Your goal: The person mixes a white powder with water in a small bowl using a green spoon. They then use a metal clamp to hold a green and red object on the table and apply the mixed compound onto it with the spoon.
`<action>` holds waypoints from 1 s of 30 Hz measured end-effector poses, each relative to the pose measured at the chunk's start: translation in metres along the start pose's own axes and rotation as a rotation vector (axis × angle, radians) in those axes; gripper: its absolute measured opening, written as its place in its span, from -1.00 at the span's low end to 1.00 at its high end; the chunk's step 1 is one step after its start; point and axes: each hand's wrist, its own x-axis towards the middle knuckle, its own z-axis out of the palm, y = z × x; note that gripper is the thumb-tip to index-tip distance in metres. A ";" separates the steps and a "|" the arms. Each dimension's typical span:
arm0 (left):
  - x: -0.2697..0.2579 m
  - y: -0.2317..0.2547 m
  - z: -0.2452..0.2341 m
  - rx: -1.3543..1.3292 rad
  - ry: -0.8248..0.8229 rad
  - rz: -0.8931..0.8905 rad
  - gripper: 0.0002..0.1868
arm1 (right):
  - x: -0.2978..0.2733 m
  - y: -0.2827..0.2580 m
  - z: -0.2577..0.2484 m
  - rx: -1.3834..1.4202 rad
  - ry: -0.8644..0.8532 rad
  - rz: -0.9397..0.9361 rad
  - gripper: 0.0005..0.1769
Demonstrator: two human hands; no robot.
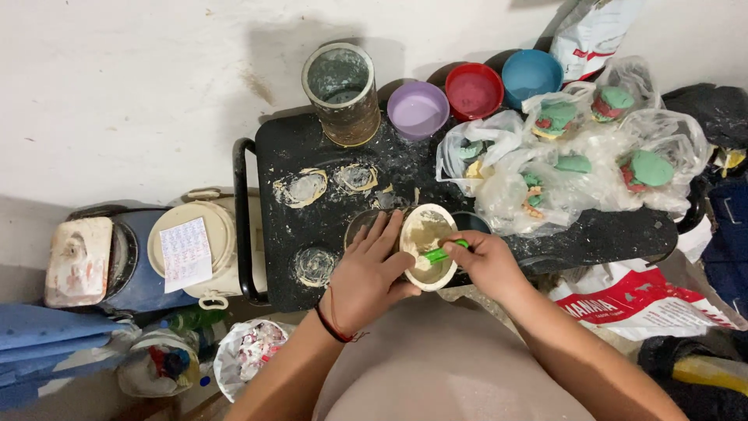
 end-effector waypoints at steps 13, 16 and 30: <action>0.001 0.003 0.019 -0.254 0.100 -0.104 -0.57 | -0.008 0.007 -0.014 0.496 0.228 0.170 -0.81; 0.001 0.002 0.021 -0.261 0.116 -0.129 -0.57 | -0.013 -0.002 -0.023 0.506 0.267 0.164 -0.80; 0.005 -0.010 0.006 -0.412 0.150 -0.266 -0.62 | -0.036 -0.012 -0.085 0.109 0.567 0.106 -0.85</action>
